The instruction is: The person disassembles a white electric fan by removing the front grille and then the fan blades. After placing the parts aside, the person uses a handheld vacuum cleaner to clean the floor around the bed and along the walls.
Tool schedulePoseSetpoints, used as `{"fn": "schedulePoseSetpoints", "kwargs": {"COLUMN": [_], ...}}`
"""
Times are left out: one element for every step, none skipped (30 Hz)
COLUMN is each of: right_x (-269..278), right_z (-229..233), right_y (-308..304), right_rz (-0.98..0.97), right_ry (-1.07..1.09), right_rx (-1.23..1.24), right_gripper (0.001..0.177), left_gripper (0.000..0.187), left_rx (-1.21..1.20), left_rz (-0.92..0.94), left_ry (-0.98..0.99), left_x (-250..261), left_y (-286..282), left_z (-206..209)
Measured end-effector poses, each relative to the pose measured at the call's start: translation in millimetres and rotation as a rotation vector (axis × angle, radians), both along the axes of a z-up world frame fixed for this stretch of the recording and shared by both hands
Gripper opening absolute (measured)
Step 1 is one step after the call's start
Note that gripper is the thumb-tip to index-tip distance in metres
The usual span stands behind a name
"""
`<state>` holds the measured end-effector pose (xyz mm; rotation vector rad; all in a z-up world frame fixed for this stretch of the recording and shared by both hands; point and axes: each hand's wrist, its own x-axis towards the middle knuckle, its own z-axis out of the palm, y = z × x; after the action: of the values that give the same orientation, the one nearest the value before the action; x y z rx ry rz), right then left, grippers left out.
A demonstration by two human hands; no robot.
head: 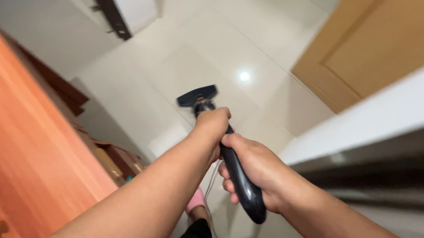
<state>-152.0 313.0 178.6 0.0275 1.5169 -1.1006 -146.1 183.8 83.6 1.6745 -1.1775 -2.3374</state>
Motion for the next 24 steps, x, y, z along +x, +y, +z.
{"fn": "schedulePoseSetpoints", "kwargs": {"right_x": [-3,-6,-10,-17,-24,-33,-48,-61,-75,-89,-105,-120,-133,-147,-160,-171,-177,-184,-184,-183,-181,-181,-180,-178], "right_z": [-1,-3,-3,-3,-4,-6,-5,-4,-3,-3,-3,-7,-14,-24,-38,-53,-71,-89,-110,-133,-157,-180,-200,-220], "right_y": [-13,-25,-36,-47,-56,-66,-73,-80,-87,-93,-98,-105,-115,-125,-143,-158,-170,-181,-193,-202,-204,-204,-202,-199], "right_rz": [0.043,0.086,0.174,0.261,0.343,0.466,0.588,0.711,0.783,0.854,0.923,0.985,1.047,1.109,1.136,1.162,1.203,1.243,1.289,1.291,1.287,1.283,1.278,1.272], "right_ry": [0.012,0.025,0.082,0.140,0.202,0.235,0.267,0.298,0.337,0.376,0.418,0.492,0.569,0.648,0.682,0.718,0.730,0.740,0.743,0.655,0.563,0.471,0.475,0.482], "right_rx": [0.014,0.028,0.050,0.071,0.098,0.122,0.155,0.187,0.264,0.341,0.419,0.470,0.517,0.564,0.587,0.609,0.561,0.513,0.457,0.441,0.432,0.427,0.466,0.506], "right_gripper": [0.038,0.038,0.037,0.037,0.037,0.040,0.043,0.046,0.053,0.062,0.072,0.076,0.081,0.086,0.079,0.072,0.065,0.058,0.051,0.048,0.046,0.044,0.039,0.035], "left_gripper": [0.032,0.034,0.036,0.034,0.033,0.031,0.031,0.031,0.031,0.030,0.029,0.028,0.028,0.029,0.029,0.030,0.031,0.031,0.032,0.034,0.037,0.033,0.031,0.036], "left_rx": [-0.012,-0.025,-0.038,-0.013,0.020,0.052,0.129,0.205,0.278,0.312,0.346,0.379,0.371,0.363,0.351,0.332,0.308,0.311,0.313,0.302,0.295,0.299,0.303,0.312], "left_rz": [-0.026,-0.052,-0.083,-0.059,-0.041,-0.023,-0.020,-0.017,-0.014,0.016,0.046,0.075,0.077,0.079,0.085,0.092,0.116,0.111,0.113,0.103,0.087,0.119,0.152,0.093], "left_ry": [0.024,0.047,0.069,0.078,0.093,0.108,0.133,0.160,0.188,0.214,0.242,0.270,0.249,0.228,0.206,0.195,0.176,0.191,0.199,0.177,0.153,0.208,0.265,0.298], "left_x": [6,13,18,21,24,26,24,21,19,16,9,2,-6,-14,-21,-29,-32,-38,-39,-42,-47,-54,-58,-63], "left_y": [-13,-28,-42,-57,-67,-77,-82,-86,-91,-90,-84,-77,-69,-59,-50,-39,-30,-21,-13,-6,4,13,22,30], "left_z": [-5,-11,-16,-23,-33,-43,-53,-62,-70,-78,-85,-90,-93,-94,-95,-93,-91,-85,-80,-74,-66,-59,-52,-46]}}
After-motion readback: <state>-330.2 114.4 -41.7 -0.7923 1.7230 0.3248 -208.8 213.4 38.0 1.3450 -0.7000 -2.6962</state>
